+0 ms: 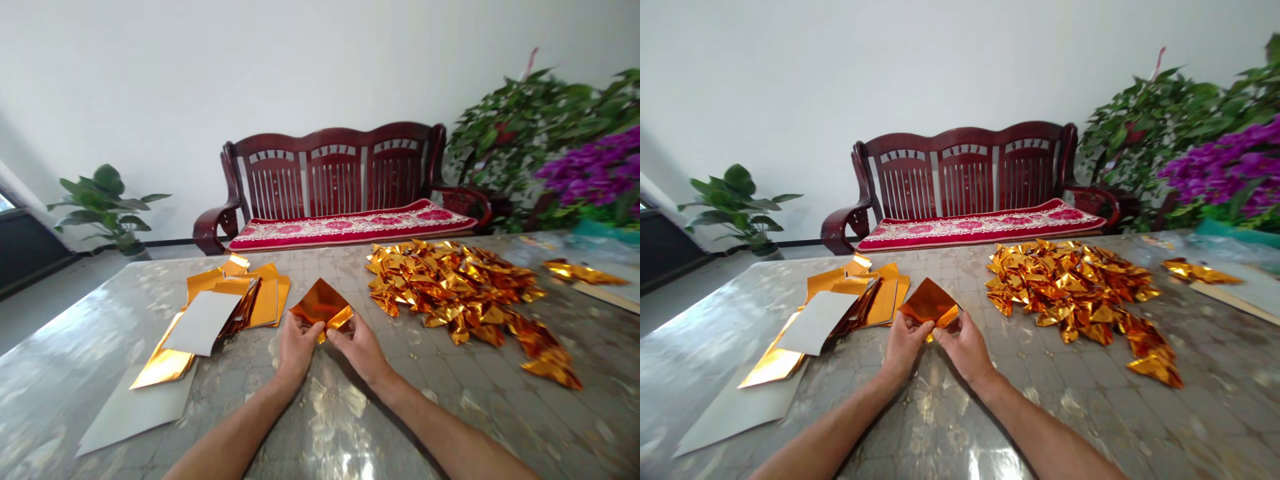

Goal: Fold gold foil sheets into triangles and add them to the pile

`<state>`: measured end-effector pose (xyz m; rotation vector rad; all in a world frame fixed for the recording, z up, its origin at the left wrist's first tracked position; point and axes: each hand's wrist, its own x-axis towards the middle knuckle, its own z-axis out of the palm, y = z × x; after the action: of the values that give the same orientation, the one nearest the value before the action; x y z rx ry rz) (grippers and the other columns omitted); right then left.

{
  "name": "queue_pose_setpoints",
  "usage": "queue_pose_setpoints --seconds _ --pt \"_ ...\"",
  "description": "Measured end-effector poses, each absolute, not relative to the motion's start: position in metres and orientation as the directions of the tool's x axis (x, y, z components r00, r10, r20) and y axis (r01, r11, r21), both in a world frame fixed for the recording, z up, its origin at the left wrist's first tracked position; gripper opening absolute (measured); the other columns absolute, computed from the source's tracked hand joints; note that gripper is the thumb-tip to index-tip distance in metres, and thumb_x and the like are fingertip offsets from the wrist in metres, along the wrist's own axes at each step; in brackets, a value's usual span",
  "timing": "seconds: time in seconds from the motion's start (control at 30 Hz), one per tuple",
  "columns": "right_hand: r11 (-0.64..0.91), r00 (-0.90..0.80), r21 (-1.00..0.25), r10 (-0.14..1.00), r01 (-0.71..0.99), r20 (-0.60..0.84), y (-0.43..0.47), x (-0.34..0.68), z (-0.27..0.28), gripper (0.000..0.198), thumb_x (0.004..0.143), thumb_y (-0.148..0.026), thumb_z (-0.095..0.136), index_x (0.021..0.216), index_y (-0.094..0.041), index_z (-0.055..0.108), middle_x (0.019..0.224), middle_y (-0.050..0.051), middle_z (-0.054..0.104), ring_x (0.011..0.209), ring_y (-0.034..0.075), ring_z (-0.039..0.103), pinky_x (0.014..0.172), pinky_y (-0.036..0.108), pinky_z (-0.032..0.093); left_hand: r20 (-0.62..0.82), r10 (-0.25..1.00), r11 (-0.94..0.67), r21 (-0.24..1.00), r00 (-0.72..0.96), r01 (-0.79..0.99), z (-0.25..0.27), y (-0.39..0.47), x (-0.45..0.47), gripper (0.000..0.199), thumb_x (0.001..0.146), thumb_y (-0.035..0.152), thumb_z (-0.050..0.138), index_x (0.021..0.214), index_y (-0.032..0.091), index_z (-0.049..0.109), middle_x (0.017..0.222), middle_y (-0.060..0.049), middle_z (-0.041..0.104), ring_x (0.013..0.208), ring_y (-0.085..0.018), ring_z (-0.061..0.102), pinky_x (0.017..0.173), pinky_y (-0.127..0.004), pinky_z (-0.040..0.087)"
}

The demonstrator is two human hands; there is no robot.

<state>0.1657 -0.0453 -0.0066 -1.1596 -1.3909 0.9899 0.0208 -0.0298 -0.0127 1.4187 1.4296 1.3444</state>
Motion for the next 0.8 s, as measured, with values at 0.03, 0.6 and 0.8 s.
queue_pose_setpoints --seconds 0.03,0.6,0.8 --pt "0.202 0.014 -0.97 0.979 0.135 0.206 -0.045 0.164 -0.006 0.037 0.08 -0.042 0.064 0.107 -0.017 0.061 0.102 0.009 0.072 0.088 0.022 0.066 0.08 0.036 0.051 0.167 0.979 -0.149 0.976 -0.113 0.158 -0.013 -0.03 0.023 0.034 0.078 0.029 0.066 0.106 0.018 0.049 0.101 -0.008 0.072 0.086 -0.019 0.071 0.076 -0.03 0.057" --pt "0.443 -0.435 0.131 0.707 0.887 0.557 -0.047 0.192 0.015 0.022 0.098 -0.026 0.049 0.092 -0.023 0.07 0.082 0.005 0.061 0.087 0.023 0.043 0.079 0.037 0.027 0.523 0.778 -0.558 0.323 0.348 0.765 0.009 -0.049 0.009 0.023 0.096 0.034 0.052 0.114 0.026 0.064 0.106 -0.007 0.062 0.101 -0.02 0.057 0.09 -0.031 0.047" --pt "0.459 -0.445 0.103 0.746 0.883 0.495 -0.047 0.187 0.009 0.019 0.095 -0.024 0.055 0.083 -0.021 0.068 0.082 0.006 0.06 0.086 0.022 0.042 0.076 0.036 0.027 0.378 0.792 -0.576 0.197 0.481 0.793 0.012 -0.046 0.008 0.022 0.097 0.037 0.05 0.103 0.026 0.068 0.098 -0.006 0.065 0.096 -0.022 0.054 0.086 -0.035 0.045"
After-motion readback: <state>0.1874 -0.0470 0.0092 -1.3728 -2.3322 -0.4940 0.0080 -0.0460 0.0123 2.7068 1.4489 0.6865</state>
